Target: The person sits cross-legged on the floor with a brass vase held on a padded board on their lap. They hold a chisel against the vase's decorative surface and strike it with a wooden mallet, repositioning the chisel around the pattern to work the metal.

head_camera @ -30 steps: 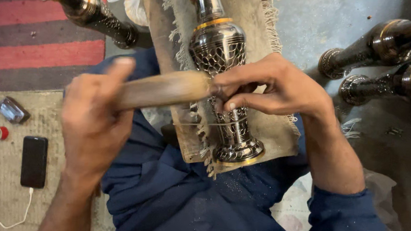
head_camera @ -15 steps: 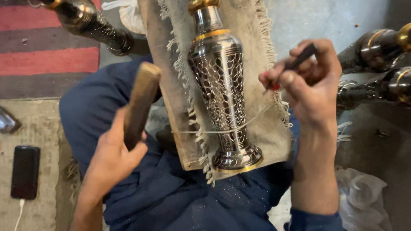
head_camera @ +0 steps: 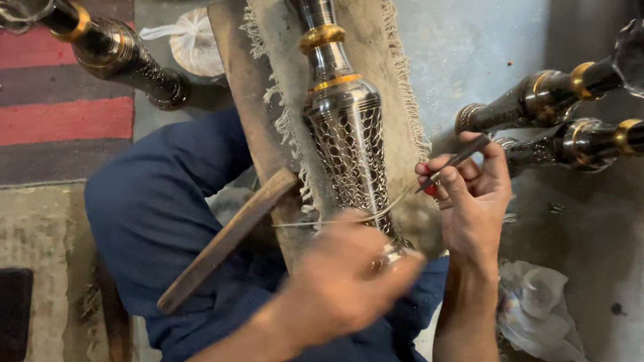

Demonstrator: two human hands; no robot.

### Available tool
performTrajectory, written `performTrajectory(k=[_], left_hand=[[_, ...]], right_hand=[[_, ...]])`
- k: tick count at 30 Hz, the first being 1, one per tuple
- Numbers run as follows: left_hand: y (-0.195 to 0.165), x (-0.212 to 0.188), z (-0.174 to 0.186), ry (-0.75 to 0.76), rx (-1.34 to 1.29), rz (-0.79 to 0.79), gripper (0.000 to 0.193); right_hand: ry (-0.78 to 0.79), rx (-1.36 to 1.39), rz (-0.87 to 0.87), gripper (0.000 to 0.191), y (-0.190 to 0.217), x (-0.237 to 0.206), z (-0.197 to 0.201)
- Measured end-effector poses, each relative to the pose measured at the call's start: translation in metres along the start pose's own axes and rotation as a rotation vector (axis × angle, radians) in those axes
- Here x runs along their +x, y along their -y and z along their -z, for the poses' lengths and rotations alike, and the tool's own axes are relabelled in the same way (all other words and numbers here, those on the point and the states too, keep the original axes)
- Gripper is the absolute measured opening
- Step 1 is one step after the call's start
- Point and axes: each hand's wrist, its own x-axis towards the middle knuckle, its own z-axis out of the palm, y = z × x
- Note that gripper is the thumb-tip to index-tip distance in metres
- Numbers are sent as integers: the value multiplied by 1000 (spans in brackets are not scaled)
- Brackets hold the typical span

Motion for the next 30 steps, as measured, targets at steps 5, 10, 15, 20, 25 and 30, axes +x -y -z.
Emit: performTrajectory(k=[5,10,15,20,25,30], left_hand=[[9,11,-47,177,243,-186,22],[30,-3,-52,40,16,-301,12],[28,-2,-43,26,-181,-240,22],[34,-36,12,-50,-91,66,28],[74,-85,72,159,-93,687,64],[91,-105,86,506,-231,1175,58]], right_hand=[[21,-69,58,44,11,-7,7],[18,-88,37,40,22,-18,-1],[113,-345,72,34,34,-14,-32],[227,-491,106,44,40,-9,-64],[241,-502,133,47,38,-6,-79],[246,-555,179,45,37,-9,-79]])
